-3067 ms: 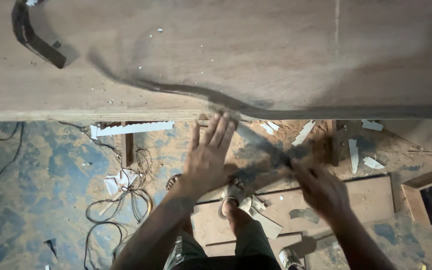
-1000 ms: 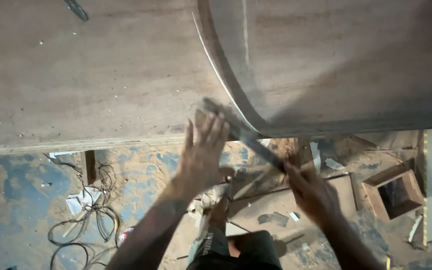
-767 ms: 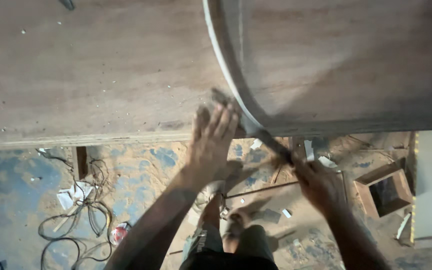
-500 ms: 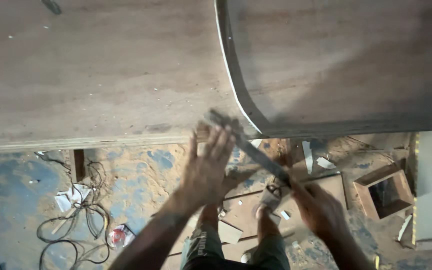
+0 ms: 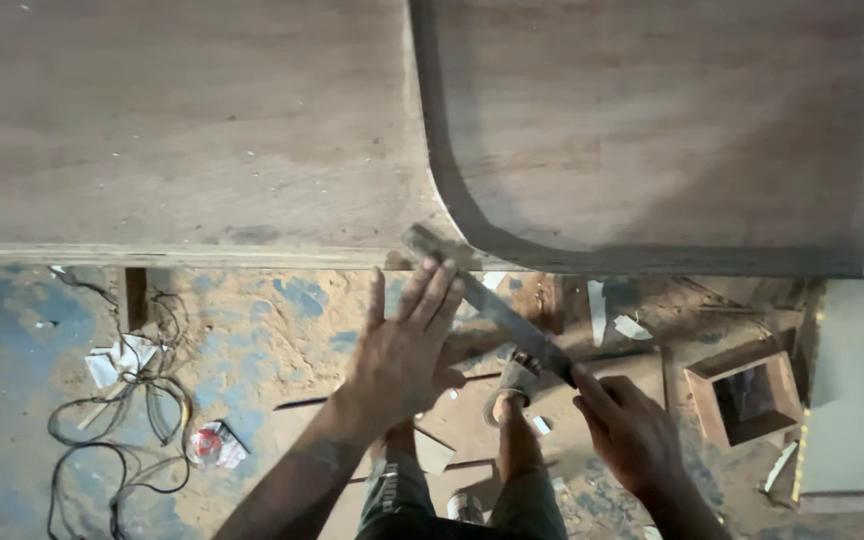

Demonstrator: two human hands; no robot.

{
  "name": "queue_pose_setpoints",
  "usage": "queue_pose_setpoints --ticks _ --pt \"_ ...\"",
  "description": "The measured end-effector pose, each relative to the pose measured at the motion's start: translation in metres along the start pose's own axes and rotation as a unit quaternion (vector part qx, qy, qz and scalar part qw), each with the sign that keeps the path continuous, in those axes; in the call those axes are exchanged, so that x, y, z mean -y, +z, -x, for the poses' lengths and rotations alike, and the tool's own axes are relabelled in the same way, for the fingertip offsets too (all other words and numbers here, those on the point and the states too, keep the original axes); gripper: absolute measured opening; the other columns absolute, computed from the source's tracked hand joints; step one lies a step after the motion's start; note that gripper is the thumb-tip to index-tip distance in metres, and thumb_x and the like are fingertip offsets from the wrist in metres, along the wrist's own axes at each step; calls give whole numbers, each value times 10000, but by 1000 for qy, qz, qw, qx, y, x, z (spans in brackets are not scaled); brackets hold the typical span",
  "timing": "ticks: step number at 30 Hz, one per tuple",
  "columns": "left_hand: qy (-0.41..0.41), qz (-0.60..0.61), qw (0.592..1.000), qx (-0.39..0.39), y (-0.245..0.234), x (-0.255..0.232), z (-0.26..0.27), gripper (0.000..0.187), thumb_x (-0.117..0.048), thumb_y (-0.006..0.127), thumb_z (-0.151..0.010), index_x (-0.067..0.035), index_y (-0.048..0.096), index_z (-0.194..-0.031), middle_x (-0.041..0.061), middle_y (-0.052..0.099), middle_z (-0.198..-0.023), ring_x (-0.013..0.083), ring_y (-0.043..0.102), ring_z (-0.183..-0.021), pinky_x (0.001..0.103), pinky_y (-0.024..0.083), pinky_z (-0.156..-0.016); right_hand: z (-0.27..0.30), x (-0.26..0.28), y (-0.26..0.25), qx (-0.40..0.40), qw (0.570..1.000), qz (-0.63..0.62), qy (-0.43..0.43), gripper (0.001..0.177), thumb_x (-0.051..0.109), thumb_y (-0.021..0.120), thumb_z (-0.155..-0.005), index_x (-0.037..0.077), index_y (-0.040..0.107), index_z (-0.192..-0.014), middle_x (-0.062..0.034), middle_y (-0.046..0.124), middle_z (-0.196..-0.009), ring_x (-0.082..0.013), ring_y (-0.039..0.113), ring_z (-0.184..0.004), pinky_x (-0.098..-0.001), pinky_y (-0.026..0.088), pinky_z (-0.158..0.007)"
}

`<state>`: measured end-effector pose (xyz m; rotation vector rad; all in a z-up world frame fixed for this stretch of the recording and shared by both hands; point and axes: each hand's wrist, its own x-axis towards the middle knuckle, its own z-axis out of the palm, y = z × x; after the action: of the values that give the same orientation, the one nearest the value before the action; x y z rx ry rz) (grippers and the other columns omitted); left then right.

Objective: The person applies a strip of white edge banding to the edge of a wooden board. They use a roll of yellow tape to hold the banding in place, then use a hammer to tap the banding firmly along the edge to secure it.

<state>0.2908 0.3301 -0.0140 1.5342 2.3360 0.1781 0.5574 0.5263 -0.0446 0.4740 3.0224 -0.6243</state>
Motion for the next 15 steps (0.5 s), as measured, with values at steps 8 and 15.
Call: queue_pose_setpoints --ticks 8,15 --pt "-60 13 996 65 -8 11 -63 1181 -666 741 -710 -50 244 -1587 135 130 -1691 290 74 -1553 667 -14 -1186 -40 -51 1 -51 997 62 -9 422 221 699 -954 233 661 -1374 -76 668 -805 -178 560 -535 -318 448 -388" --pt "-5 108 994 10 7 -47 -26 1118 -543 831 -701 -22 326 -1552 141 190 -1674 310 113 -1566 708 11 -1214 21 -42 -17 21 998 24 56 461 238 711 -904 259 648 -1360 -48 677 -785 -169 611 -562 -330 474 -409"
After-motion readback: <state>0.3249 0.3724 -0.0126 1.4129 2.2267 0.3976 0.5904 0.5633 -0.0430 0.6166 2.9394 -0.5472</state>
